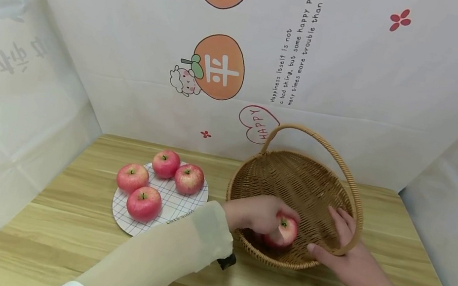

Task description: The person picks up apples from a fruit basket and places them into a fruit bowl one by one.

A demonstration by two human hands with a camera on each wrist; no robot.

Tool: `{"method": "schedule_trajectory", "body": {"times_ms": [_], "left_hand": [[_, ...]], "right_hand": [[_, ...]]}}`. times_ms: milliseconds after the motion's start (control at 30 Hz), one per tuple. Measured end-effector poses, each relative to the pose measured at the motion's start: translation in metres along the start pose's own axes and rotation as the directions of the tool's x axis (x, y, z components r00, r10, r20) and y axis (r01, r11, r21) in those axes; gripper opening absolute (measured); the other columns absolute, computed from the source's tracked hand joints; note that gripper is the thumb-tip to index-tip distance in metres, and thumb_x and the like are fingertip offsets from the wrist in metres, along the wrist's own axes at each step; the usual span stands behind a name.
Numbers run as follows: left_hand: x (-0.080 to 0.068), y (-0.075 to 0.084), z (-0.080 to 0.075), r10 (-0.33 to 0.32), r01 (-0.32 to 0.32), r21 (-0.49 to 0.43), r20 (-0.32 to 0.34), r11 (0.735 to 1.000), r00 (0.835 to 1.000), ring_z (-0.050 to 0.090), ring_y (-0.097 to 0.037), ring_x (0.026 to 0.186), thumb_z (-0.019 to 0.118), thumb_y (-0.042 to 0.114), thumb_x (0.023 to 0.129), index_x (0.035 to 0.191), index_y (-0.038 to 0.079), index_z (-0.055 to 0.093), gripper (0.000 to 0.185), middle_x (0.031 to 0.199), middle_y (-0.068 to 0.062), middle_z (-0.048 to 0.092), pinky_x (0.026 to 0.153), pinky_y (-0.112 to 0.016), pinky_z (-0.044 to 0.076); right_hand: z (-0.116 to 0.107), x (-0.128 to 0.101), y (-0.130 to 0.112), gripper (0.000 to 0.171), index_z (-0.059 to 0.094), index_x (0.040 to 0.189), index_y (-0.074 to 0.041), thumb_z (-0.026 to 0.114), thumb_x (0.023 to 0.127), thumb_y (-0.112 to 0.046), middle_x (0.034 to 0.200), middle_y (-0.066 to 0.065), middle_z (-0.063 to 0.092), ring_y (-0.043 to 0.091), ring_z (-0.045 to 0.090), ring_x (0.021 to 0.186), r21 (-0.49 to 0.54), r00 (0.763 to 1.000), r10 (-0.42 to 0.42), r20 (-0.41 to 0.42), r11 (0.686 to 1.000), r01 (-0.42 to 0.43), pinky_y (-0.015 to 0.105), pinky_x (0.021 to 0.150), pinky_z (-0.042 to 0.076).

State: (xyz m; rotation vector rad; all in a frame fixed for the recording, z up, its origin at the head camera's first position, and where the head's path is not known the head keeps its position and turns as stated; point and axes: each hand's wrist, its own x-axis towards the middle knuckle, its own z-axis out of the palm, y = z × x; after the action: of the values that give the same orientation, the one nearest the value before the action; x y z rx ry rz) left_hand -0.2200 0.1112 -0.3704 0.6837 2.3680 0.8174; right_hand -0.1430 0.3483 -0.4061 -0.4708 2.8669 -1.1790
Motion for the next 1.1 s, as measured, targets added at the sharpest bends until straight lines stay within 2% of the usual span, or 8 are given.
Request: {"method": "schedule_trajectory", "body": {"times_ms": [167,333,600,700,867,1100], "left_hand": [[-0.007,0.003,-0.007,-0.009,0.009,-0.108,0.002,0.994,1.0,0.057,-0.011,0.083,0.084,0.008,0.078,0.129,0.038,0.067,0.061,0.112,0.016,0.06,0.067,-0.029,0.052],[-0.014,0.004,-0.012,-0.004,0.011,-0.212,0.029,0.977,1.0,0.06,-0.011,0.082,0.082,0.002,0.079,0.129,0.035,0.067,0.062,0.109,0.012,0.06,0.061,-0.033,0.056],[-0.025,0.004,-0.021,0.046,-0.041,-0.296,0.011,0.954,0.999,0.06,-0.013,0.081,0.078,-0.003,0.081,0.127,0.033,0.068,0.059,0.107,0.01,0.058,0.061,-0.035,0.058],[-0.029,0.005,-0.024,0.067,-0.062,-0.332,0.003,0.941,0.998,0.06,-0.013,0.082,0.077,-0.005,0.081,0.128,0.031,0.068,0.06,0.109,0.009,0.058,0.06,-0.035,0.058],[-0.036,0.003,-0.03,0.106,-0.103,-0.343,-0.009,0.934,0.994,0.058,-0.011,0.089,0.081,-0.003,0.079,0.129,0.03,0.068,0.061,0.115,0.01,0.057,0.06,-0.035,0.059],[-0.046,-0.005,-0.041,0.133,-0.13,-0.396,-0.022,0.909,0.991,0.059,-0.013,0.091,0.083,-0.002,0.077,0.129,0.028,0.068,0.061,0.114,0.009,0.057,0.063,-0.039,0.059]], "right_hand": [[0.001,0.0,0.0,0.097,0.002,0.162,-0.018,0.071,0.094,-0.027,0.16,0.029,-0.008,0.056,-0.01,0.141,-0.01,1.0,0.011,0.0,1.0,-0.011,0.086,0.087,0.015],[0.001,0.0,-0.001,0.097,0.001,0.162,-0.018,0.07,0.094,-0.028,0.16,0.029,-0.009,0.055,-0.009,0.141,-0.011,1.0,0.023,0.003,1.0,-0.023,0.085,0.087,0.017],[0.001,-0.001,-0.001,0.096,0.002,0.161,-0.011,0.069,0.095,-0.031,0.16,0.031,-0.002,0.054,-0.002,0.142,-0.039,0.999,0.017,-0.029,0.999,-0.018,0.083,0.093,0.016],[0.001,-0.001,0.001,0.092,0.004,0.16,-0.007,0.067,0.096,-0.028,0.158,0.034,0.001,0.055,0.0,0.142,-0.056,0.999,-0.006,-0.045,0.998,0.003,0.08,0.098,0.013],[0.001,0.002,0.003,0.084,0.006,0.158,0.001,0.062,0.099,-0.019,0.156,0.038,0.001,0.055,-0.003,0.142,-0.071,0.998,-0.03,-0.059,0.997,0.026,0.074,0.105,0.005],[0.0,0.004,-0.001,0.083,-0.005,0.156,0.004,0.053,0.104,-0.027,0.157,0.035,-0.012,0.053,-0.013,0.142,-0.049,0.998,0.058,0.0,0.997,-0.058,0.076,0.103,0.003]]}}
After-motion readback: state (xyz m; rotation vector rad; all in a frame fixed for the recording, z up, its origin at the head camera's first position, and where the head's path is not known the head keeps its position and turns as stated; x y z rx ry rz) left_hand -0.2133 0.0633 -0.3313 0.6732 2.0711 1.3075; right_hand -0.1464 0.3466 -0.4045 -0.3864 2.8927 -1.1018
